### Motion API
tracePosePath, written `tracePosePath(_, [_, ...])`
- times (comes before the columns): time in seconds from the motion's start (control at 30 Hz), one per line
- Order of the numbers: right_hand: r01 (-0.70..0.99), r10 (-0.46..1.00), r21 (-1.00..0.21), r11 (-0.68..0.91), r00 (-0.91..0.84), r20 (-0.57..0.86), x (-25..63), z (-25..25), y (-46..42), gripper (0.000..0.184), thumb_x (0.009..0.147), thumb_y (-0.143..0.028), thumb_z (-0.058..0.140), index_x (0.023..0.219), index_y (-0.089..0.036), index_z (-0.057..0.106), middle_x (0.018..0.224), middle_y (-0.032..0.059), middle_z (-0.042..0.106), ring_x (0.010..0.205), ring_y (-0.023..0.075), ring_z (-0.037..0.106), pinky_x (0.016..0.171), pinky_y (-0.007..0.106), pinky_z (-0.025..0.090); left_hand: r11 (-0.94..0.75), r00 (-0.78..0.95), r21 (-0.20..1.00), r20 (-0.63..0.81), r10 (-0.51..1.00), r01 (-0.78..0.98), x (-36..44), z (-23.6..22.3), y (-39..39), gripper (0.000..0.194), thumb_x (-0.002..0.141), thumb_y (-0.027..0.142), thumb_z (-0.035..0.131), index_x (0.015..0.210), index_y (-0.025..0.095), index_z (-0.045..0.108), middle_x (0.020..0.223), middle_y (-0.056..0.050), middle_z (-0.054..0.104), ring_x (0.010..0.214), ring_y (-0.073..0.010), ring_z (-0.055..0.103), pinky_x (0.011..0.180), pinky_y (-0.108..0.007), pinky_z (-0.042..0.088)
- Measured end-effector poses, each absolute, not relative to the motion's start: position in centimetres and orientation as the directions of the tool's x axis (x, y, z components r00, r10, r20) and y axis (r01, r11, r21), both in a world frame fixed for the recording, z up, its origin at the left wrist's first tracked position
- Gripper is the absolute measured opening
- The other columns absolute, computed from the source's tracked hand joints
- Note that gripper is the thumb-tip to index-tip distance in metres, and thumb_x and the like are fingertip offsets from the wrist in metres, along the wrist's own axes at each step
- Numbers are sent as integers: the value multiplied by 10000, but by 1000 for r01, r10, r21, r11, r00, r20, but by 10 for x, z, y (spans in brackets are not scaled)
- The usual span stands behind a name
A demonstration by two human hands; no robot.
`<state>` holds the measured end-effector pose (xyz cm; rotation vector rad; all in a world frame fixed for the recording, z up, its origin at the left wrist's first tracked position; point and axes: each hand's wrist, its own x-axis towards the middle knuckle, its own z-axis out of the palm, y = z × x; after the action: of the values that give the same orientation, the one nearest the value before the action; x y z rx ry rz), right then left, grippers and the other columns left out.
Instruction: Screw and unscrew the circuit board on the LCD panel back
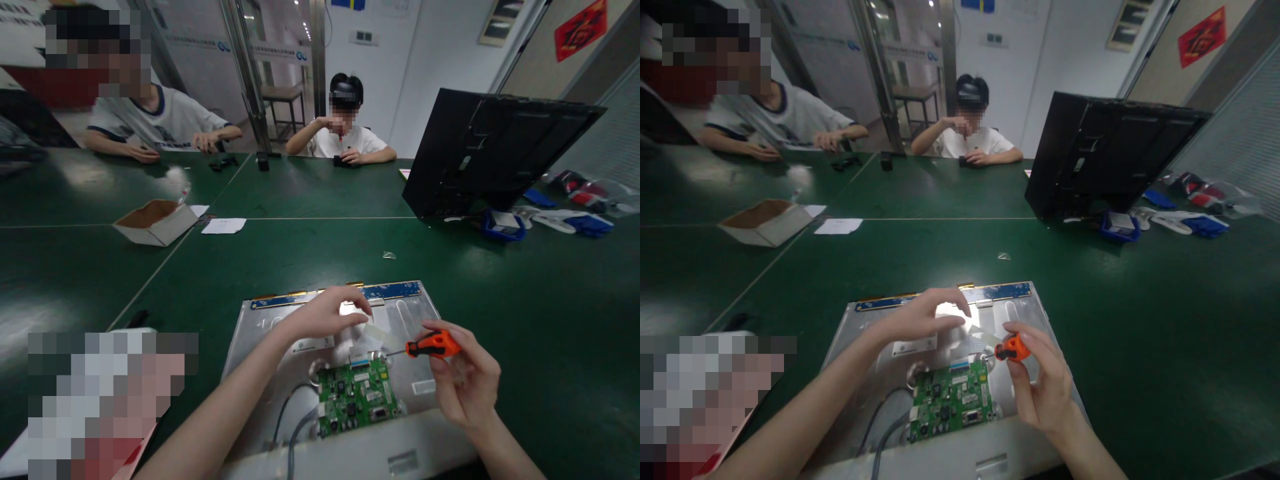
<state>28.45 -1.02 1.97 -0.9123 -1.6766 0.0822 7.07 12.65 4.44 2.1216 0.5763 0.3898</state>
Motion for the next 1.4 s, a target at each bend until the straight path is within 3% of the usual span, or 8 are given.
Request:
tracePosePath(0.1, [507,595,-501,702,-29,803,286,18,-10,667,822,10,509,1422,-245,365,1200,116,572,1012,222,618,717,387,590,-511,739,730,11,673,454,52,62,131,107,880,233,574,925,168,645,956,-39,668,878,-183,600,784,-277,444])
tracePosePath(0.2, [496,596,-503,708,-37,802,285,18,-9,674,820,19,505,1424,-245,362,1202,116,565,1011,217,618,720,383,590,-508,680,557,-146,719,657,37,67,126,110,858,243,597,899,156,650,917,-50,670,844,-200,600,720,-276,428])
tracePosePath(0.33, [497,592,-497,711,-43,805,285,20,-9,667,824,13,507,1422,-246,365,1184,114,572,1020,222,615,731,399,589,-480,629,452,-272,728,752,30,58,112,78,816,209,625,848,148,661,824,-55,672,745,-203,602,623,-263,394])
tracePosePath(0.67, [528,577,-475,704,-36,816,286,24,-5,623,843,-21,517,1406,-248,376,1163,104,592,1028,218,623,733,381,578,-483,618,420,-293,729,768,42,40,98,149,749,58,575,754,171,671,749,-41,680,691,-192,599,604,-261,374])
tracePosePath(0.83, [531,581,-484,696,-19,814,288,24,-7,619,846,-27,526,1403,-254,380,1159,102,595,1004,220,631,741,397,571,-545,675,433,-241,697,718,60,47,85,131,778,78,574,764,172,663,780,-47,671,730,-202,591,651,-289,383])
tracePosePath(1.07, [525,577,-485,700,-15,817,290,26,-7,621,841,-21,528,1400,-249,383,1168,100,589,1016,214,622,744,383,565,-687,925,654,-48,378,315,96,41,31,118,753,75,577,779,185,610,776,-6,649,732,-160,591,659,-258,399])
tracePosePath(1.27, [517,584,-497,698,-8,812,290,26,-7,613,843,-19,525,1395,-253,391,1151,100,597,1011,221,625,723,381,570,-744,887,538,-13,462,396,108,29,10,34,760,153,558,751,186,561,795,-33,630,753,-202,567,719,-336,385])
tracePosePath(1.4, [518,585,-492,699,-18,811,290,24,-7,632,831,-13,533,1399,-248,384,1161,101,596,1018,224,619,737,396,566,-725,866,539,-15,501,429,110,26,7,36,783,170,540,752,185,551,849,-46,623,798,-205,553,759,-352,371])
